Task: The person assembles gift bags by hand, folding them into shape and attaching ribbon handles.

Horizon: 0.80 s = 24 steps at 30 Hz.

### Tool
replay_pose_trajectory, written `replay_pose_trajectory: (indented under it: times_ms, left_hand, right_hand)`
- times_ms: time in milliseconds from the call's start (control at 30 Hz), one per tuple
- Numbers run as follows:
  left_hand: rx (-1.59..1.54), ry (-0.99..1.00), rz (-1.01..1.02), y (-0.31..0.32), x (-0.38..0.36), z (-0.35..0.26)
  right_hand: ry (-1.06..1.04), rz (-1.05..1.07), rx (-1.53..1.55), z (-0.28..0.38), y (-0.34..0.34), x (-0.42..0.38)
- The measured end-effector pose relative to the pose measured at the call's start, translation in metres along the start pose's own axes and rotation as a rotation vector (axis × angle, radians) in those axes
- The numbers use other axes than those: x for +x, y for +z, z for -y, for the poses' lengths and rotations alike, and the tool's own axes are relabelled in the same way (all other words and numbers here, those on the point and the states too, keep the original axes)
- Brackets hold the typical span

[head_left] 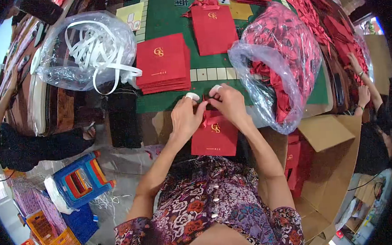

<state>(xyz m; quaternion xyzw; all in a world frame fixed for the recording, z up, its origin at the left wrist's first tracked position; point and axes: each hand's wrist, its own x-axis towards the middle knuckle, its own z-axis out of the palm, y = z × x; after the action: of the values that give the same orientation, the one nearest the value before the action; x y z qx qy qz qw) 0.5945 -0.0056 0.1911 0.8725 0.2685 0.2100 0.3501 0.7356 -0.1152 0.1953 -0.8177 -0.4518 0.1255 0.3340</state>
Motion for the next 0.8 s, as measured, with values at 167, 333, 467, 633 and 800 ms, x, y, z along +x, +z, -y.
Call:
replay_pose_trajectory:
  times_ms: [167, 333, 467, 633, 800]
  left_hand:
    - [0.148, 0.009, -0.009, 0.008, 0.01, -0.002]
    - [0.103, 0.018, -0.008, 0.01, 0.011, -0.002]
    - [-0.036, -0.048, 0.0, 0.006, 0.009, -0.014]
    - [-0.084, 0.069, -0.04, 0.002, 0.008, -0.019]
    - [-0.071, 0.099, -0.021, 0.004, 0.006, -0.019]
  right_hand:
    - [0.036, -0.071, 0.064, -0.001, 0.001, -0.006]
    - [0.23, -0.027, 0.445, -0.006, -0.005, -0.012]
    - [0.223, 0.004, 0.487, -0.008, -0.005, -0.015]
    - [0.325, 0.143, 0.933, -0.009, -0.003, -0.012]
    - [0.33, 0.164, 0.988, -0.005, -0.01, -0.01]
